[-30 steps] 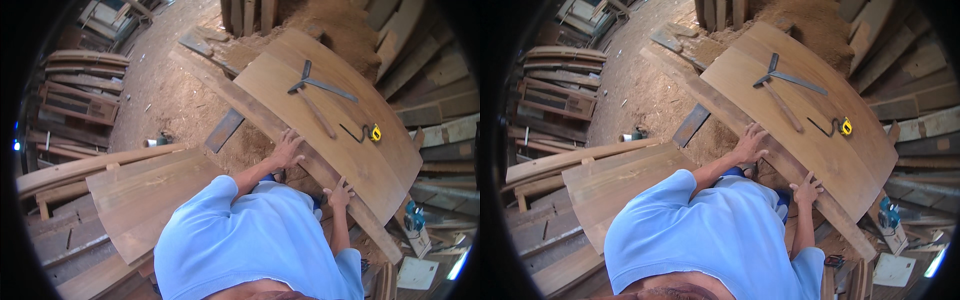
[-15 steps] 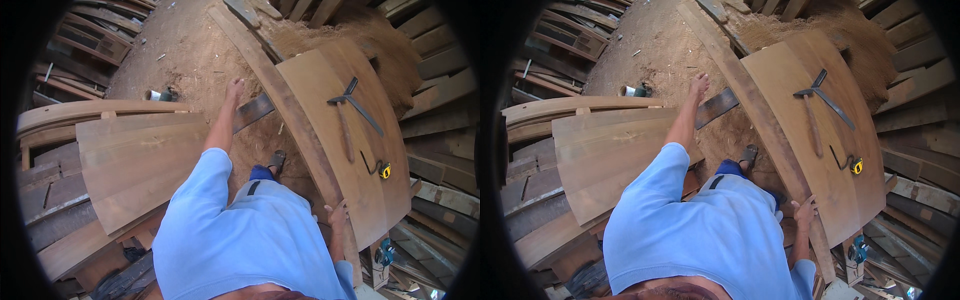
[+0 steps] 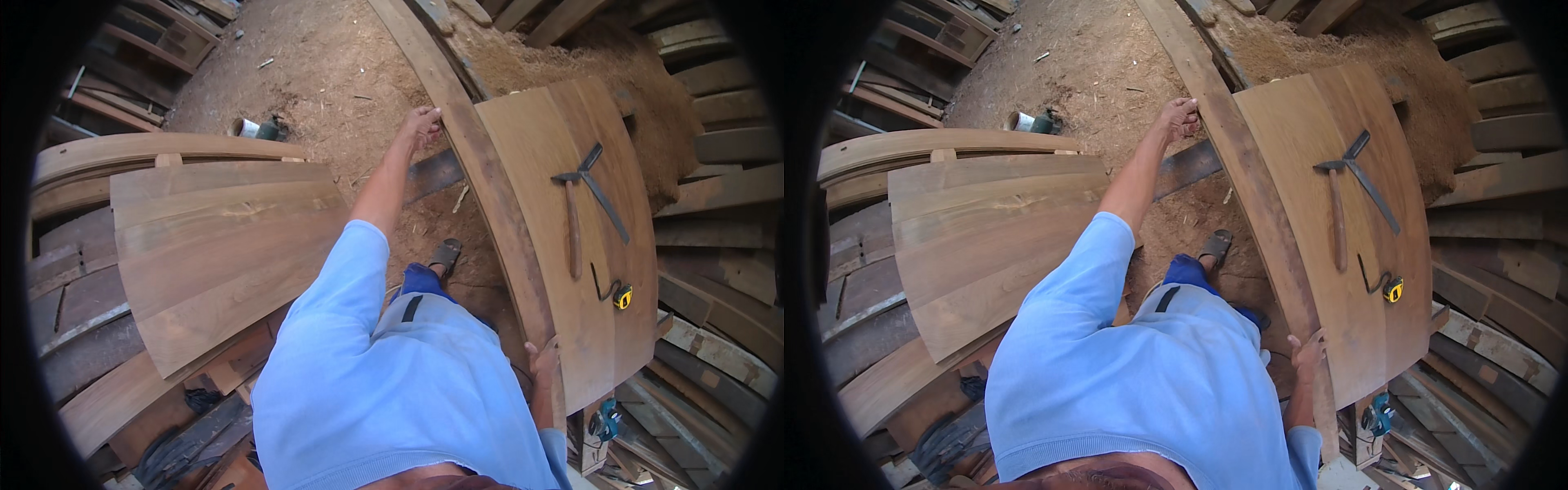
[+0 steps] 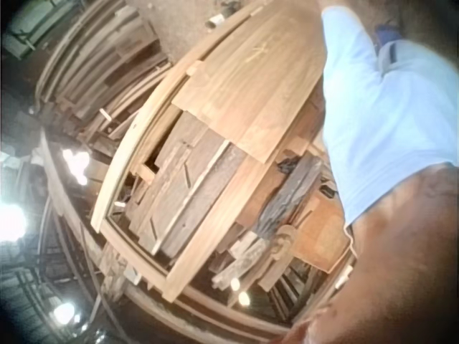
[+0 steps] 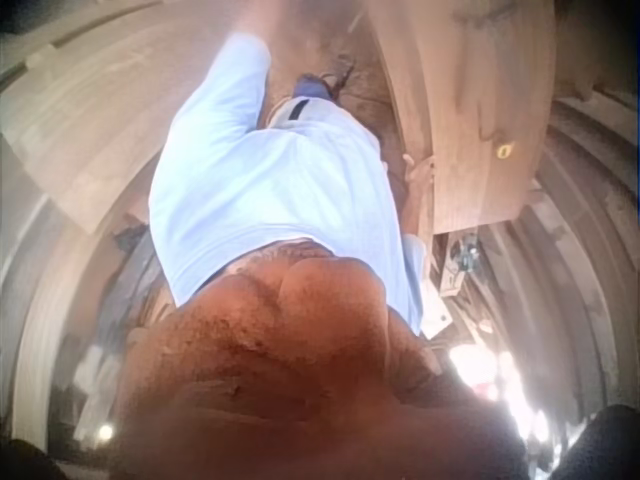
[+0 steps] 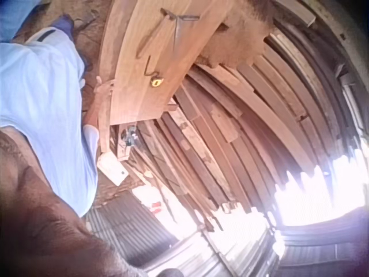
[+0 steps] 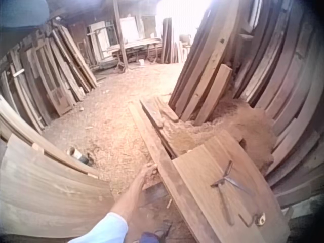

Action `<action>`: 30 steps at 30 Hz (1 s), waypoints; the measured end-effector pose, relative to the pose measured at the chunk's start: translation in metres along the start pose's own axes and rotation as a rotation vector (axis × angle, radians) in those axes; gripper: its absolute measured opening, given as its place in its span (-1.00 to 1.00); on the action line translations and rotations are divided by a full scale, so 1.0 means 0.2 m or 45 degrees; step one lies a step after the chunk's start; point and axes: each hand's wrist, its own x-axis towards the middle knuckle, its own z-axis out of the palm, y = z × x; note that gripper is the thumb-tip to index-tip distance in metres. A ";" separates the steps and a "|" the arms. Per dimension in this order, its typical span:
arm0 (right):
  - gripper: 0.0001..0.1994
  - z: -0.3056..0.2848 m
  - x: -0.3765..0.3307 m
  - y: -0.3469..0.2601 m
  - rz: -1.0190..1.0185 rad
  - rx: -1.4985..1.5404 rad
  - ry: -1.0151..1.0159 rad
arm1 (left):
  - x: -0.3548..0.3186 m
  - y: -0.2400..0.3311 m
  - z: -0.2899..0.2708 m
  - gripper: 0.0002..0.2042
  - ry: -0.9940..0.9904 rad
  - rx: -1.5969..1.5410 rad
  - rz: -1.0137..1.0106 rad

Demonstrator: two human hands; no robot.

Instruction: The person measures and marks a piece of wood using a tape measure and a pencil, then checks the alignment of a wooden board against a larger panel on a workbench while using a hammer to position it.

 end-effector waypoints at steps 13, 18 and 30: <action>0.20 0.03 0.00 0.01 0.038 -0.016 0.030 | 0.08 -0.02 -0.03 -0.85 -0.055 0.031 0.089; 0.20 0.01 -0.01 -0.02 0.031 0.012 0.031 | 0.07 -0.03 -0.03 -0.85 -0.083 -0.128 0.121; 0.19 -0.01 -0.01 -0.03 0.046 0.021 0.005 | 0.11 -0.07 -0.06 -0.84 -0.071 -0.062 0.165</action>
